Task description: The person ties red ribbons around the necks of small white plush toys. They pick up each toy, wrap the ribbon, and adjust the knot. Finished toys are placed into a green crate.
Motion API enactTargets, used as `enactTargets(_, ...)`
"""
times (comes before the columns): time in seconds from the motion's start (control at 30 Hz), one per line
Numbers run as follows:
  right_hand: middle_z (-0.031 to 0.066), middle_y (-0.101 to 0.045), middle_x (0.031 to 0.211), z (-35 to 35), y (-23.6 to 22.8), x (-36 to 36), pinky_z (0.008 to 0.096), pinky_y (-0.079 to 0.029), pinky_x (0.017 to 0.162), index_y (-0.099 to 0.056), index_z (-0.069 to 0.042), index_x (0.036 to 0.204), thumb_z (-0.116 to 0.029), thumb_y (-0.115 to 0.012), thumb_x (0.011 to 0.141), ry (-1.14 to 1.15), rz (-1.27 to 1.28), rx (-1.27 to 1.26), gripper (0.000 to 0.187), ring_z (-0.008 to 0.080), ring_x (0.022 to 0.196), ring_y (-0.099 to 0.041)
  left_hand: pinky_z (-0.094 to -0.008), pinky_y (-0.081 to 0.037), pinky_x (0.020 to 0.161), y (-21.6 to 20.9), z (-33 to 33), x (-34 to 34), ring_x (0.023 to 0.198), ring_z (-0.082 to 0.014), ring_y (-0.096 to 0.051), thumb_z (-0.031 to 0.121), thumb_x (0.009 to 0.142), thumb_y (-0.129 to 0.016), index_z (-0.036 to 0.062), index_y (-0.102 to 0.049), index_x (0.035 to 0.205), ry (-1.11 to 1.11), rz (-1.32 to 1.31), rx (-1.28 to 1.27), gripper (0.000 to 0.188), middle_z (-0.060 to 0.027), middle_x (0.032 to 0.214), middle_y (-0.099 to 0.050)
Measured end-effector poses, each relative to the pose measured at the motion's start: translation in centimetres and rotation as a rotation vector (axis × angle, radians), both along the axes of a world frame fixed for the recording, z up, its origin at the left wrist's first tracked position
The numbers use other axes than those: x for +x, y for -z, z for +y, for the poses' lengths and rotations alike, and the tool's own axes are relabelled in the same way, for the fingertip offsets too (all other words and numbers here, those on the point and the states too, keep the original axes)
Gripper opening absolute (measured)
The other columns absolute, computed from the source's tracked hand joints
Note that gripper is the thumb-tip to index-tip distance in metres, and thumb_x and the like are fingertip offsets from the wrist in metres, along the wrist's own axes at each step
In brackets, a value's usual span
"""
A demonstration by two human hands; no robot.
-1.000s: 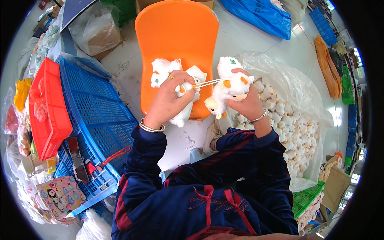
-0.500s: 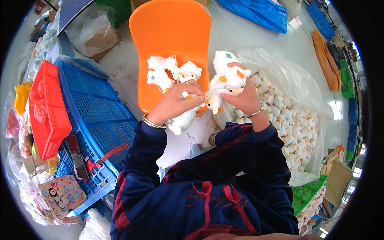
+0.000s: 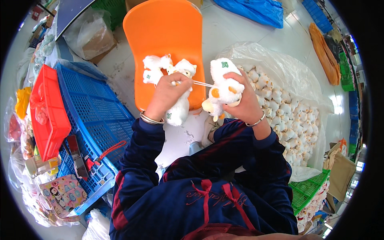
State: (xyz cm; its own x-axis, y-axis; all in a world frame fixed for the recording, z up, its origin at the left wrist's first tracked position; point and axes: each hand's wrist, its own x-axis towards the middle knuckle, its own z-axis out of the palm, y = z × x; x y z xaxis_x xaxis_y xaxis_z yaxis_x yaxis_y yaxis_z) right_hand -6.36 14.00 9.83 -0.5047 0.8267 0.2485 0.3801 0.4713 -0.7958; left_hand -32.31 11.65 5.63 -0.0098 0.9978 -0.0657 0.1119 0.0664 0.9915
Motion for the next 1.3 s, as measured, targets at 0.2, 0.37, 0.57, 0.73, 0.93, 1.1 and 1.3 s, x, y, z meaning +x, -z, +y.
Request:
enactTargets(0.2, 0.0186, -0.050, 0.136, -0.4, 1.0, -0.2, 0.0433, -0.049, 0.102, -0.051, -0.015, 0.133, -0.005, -0.078, 0.069, 0.044, -0.089, -0.024, 0.069, 0.0430, 0.124, -0.054, -0.0236, -0.051, 0.060, -1.8, -0.8, 0.2, 0.069, -0.0084, -0.064, 0.019, 0.098, -0.067, 0.0005, -0.074, 0.098, -0.204, -0.397, -0.214, 0.020, -0.0024, 0.083, -0.070)
enactTargets(0.37, 0.0188, -0.050, 0.134, -0.2, 2.0, -0.5, 0.0427, -0.050, 0.101, -0.050, -0.014, 0.134, -0.004, -0.076, 0.070, 0.044, -0.129, -0.016, 0.069, 0.0423, 0.122, -0.055, -0.0248, -0.053, 0.065, -1.4, -0.9, 0.4, 0.075, -0.0120, -0.065, 0.018, 0.100, -0.060, -0.0036, -0.070, 0.112, -0.185, -0.578, -0.219, 0.027, -0.0047, 0.091, -0.069)
enactTargets(0.57, 0.0124, -0.053, 0.131, 0.3, 2.3, -0.3, 0.0379, -0.048, 0.101, -0.052, -0.013, 0.132, -0.001, -0.075, 0.067, 0.124, -0.033, -0.065, 0.069, 0.0302, 0.120, -0.058, -0.0232, -0.052, 0.062, -1.3, -1.0, 0.1, 0.071, -0.0088, -0.064, 0.016, 0.100, -0.061, -0.0010, -0.072, 0.105, -0.145, -0.596, -0.175, 0.020, -0.0031, 0.088, -0.069)
enactTargets(0.73, 0.0093, -0.057, 0.126, 0.5, 3.4, 0.2, 0.0351, -0.049, 0.100, -0.051, -0.012, 0.135, 0.000, -0.075, 0.069, 0.117, 0.055, -0.141, 0.071, 0.0240, 0.116, -0.061, -0.0232, -0.051, 0.061, -0.1, -0.7, -0.6, 0.069, -0.0091, -0.064, 0.016, 0.099, -0.064, 0.0019, -0.069, 0.098, -0.214, -0.468, -0.069, 0.015, -0.0022, 0.086, -0.069)
enactTargets(0.93, 0.0102, -0.062, 0.127, 0.8, 3.3, 0.9, 0.0361, -0.050, 0.103, -0.045, -0.003, 0.141, -0.003, -0.076, 0.073, 0.191, 0.174, -0.383, 0.075, 0.0221, 0.120, -0.062, -0.0241, -0.049, 0.066, 1.3, -0.4, -3.9, 0.076, -0.0059, -0.059, 0.019, 0.096, -0.069, 0.0018, -0.068, 0.092, -0.551, -0.353, -0.014, 0.017, -0.0017, 0.087, -0.068)
enactTargets(1.1, 0.0162, -0.061, 0.128, 3.8, 4.8, -1.1, 0.0392, -0.050, 0.104, -0.046, 0.000, 0.139, -0.015, -0.080, 0.071, 0.102, -0.053, -0.350, 0.077, 0.0296, 0.118, -0.063, -0.0256, -0.051, 0.068, 7.5, -0.2, -8.6, 0.077, -0.0093, -0.062, 0.020, 0.096, -0.069, -0.0015, -0.065, 0.100, -0.735, -0.232, -0.049, 0.023, -0.0037, 0.087, -0.068)
enactTargets(1.3, 0.0313, -0.036, 0.149, 5.7, 15.3, -7.6, 0.0477, -0.040, 0.113, -0.023, -0.006, 0.159, -0.038, -0.086, 0.070, 0.191, -0.431, -0.359, 0.113, 0.0472, 0.134, -0.044, -0.0420, -0.043, 0.107, 16.2, 1.1, -8.6, 0.124, -0.0345, -0.054, 0.036, 0.095, -0.071, -0.0115, -0.049, 0.136, -0.682, 0.135, -0.004, 0.066, -0.0260, 0.135, -0.054)
